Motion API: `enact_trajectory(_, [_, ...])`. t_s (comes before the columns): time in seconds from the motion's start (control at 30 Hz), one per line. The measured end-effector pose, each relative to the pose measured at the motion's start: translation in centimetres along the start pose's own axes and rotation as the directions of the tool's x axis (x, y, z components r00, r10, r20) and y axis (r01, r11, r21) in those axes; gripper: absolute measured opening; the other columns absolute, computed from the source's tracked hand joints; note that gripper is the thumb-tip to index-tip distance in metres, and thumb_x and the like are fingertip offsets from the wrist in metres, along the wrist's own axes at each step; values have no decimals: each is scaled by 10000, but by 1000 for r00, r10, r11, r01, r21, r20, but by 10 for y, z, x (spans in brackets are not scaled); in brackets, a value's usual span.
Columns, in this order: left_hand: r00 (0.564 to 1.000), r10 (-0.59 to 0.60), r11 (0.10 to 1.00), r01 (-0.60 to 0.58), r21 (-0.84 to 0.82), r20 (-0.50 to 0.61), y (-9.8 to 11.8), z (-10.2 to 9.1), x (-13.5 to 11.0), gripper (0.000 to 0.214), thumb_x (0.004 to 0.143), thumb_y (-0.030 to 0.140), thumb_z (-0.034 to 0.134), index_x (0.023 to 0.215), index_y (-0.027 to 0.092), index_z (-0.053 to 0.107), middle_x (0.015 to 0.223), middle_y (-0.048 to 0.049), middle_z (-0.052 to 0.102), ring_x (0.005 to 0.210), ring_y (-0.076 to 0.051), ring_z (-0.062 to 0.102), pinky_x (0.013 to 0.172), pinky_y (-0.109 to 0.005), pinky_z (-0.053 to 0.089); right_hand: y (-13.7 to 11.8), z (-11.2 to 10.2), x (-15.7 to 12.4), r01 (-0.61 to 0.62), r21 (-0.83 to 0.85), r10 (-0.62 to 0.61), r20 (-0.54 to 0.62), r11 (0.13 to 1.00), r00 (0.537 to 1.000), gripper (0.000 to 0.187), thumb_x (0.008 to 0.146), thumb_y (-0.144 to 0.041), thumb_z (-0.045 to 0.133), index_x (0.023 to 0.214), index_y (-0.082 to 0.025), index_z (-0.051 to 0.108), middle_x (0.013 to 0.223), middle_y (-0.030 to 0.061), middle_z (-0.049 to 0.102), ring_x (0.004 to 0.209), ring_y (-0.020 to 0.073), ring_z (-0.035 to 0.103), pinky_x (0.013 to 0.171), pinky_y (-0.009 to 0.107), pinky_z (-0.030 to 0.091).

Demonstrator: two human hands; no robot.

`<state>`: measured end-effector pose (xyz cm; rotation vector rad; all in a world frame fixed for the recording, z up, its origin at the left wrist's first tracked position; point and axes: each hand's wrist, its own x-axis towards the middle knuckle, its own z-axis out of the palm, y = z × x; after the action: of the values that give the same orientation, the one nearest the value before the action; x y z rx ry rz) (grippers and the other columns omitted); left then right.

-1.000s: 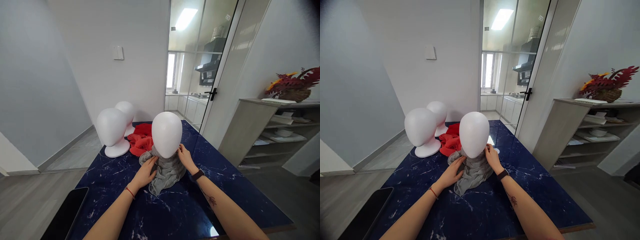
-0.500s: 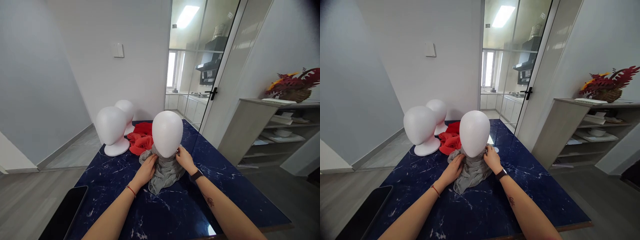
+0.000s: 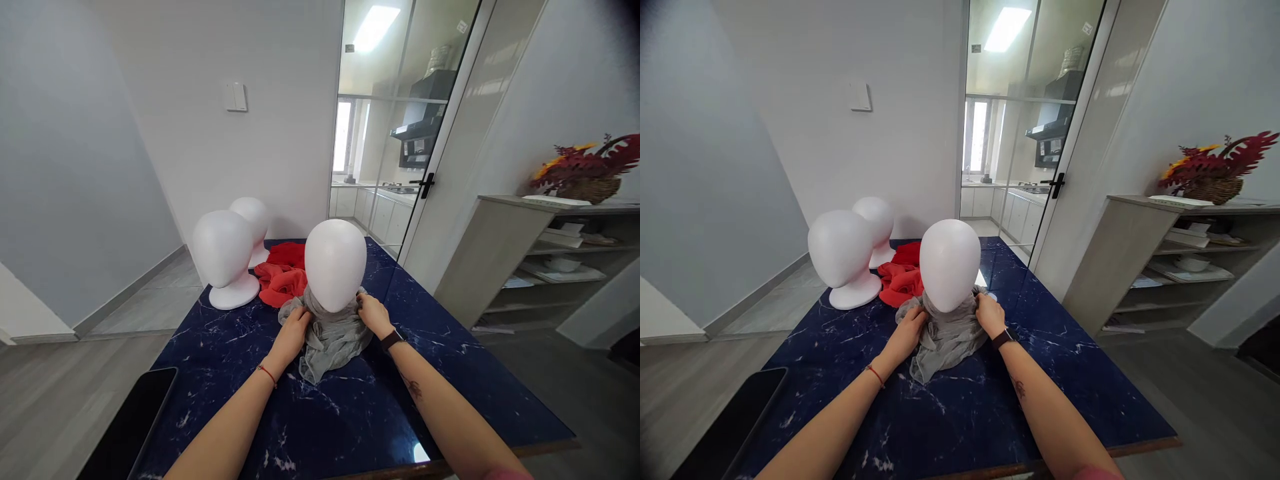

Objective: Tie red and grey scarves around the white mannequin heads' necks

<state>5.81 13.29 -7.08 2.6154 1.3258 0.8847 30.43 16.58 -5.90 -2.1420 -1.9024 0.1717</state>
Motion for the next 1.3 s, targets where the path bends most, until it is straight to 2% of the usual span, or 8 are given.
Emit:
enact_trajectory(0.2, [976, 218, 976, -217, 20, -29, 6, -14, -3, 282, 881, 96, 341, 1079, 197, 515, 1180, -79, 550, 1103, -192, 471, 932, -384, 423, 2, 0, -1, 10, -16, -11, -42, 1000, 999, 336, 777, -123, 441, 1065, -216, 586, 1074, 94, 627, 938, 216, 616, 713, 275, 412])
enact_trajectory(0.37, [996, 86, 979, -83, 184, -4, 5, -15, -2, 244, 858, 98, 384, 1012, 185, 552, 907, -62, 598, 924, -210, 496, 877, -394, 421, 8, -2, 4, -3, 58, 7, -81, 998, 997, 314, 773, -126, 448, 1014, -228, 621, 1036, 57, 648, 901, 199, 621, 687, 257, 410])
enact_trajectory(0.57, [999, 52, 975, -50, 216, -2, 7, -11, -4, 309, 826, 171, 483, 1133, 179, 517, 1005, -77, 562, 948, -229, 467, 884, -420, 416, 6, 2, 4, 123, 140, -98, -174, 982, 980, 344, 739, -72, 453, 1017, -195, 613, 1035, 80, 624, 840, 179, 608, 688, 251, 413])
enact_trajectory(0.73, [990, 138, 964, -133, 229, -7, 7, -3, -4, 203, 827, 113, 459, 961, 195, 587, 1163, -80, 511, 1077, -249, 435, 928, -441, 410, -14, 2, 0, 326, 447, -117, -433, 833, 894, 287, 818, -194, 388, 1036, -147, 569, 1029, 116, 612, 858, 198, 584, 735, 293, 436])
enact_trajectory(0.9, [969, 248, 952, -247, 180, 18, 14, 5, 1, 224, 869, 123, 404, 989, 222, 566, 1043, -59, 575, 1123, -215, 449, 1002, -429, 369, -21, 4, 0, 317, 603, -90, -376, 732, 922, 327, 831, -307, 325, 963, -167, 589, 942, 89, 644, 834, 202, 577, 712, 304, 438])
enact_trajectory(1.0, [974, 219, 943, -228, 241, 62, 18, 7, 3, 220, 868, 116, 396, 979, 210, 561, 921, -48, 594, 990, -193, 525, 1022, -415, 347, -16, 8, 4, 278, 593, -95, -320, 756, 943, 268, 770, -284, 395, 909, -168, 592, 854, 67, 645, 747, 188, 572, 683, 295, 432])
enact_trajectory(1.1, [995, 94, 942, -104, 318, 44, 20, 7, 3, 167, 840, 139, 447, 957, 170, 562, 870, -52, 602, 917, -200, 542, 1008, -392, 350, -12, 11, 7, 247, 522, -92, -304, 817, 948, 223, 735, -233, 436, 879, -160, 589, 772, 47, 622, 680, 173, 546, 642, 274, 409])
enact_trajectory(1.3, [995, -74, 939, 92, 332, -67, 18, -4, 3, 163, 832, 280, 470, 876, 173, 585, 859, -67, 604, 908, -226, 548, 999, -436, 330, -4, 6, 8, 167, 159, -120, -271, 973, 955, 252, 749, -138, 468, 963, -176, 595, 852, 58, 594, 720, 166, 545, 621, 250, 358])
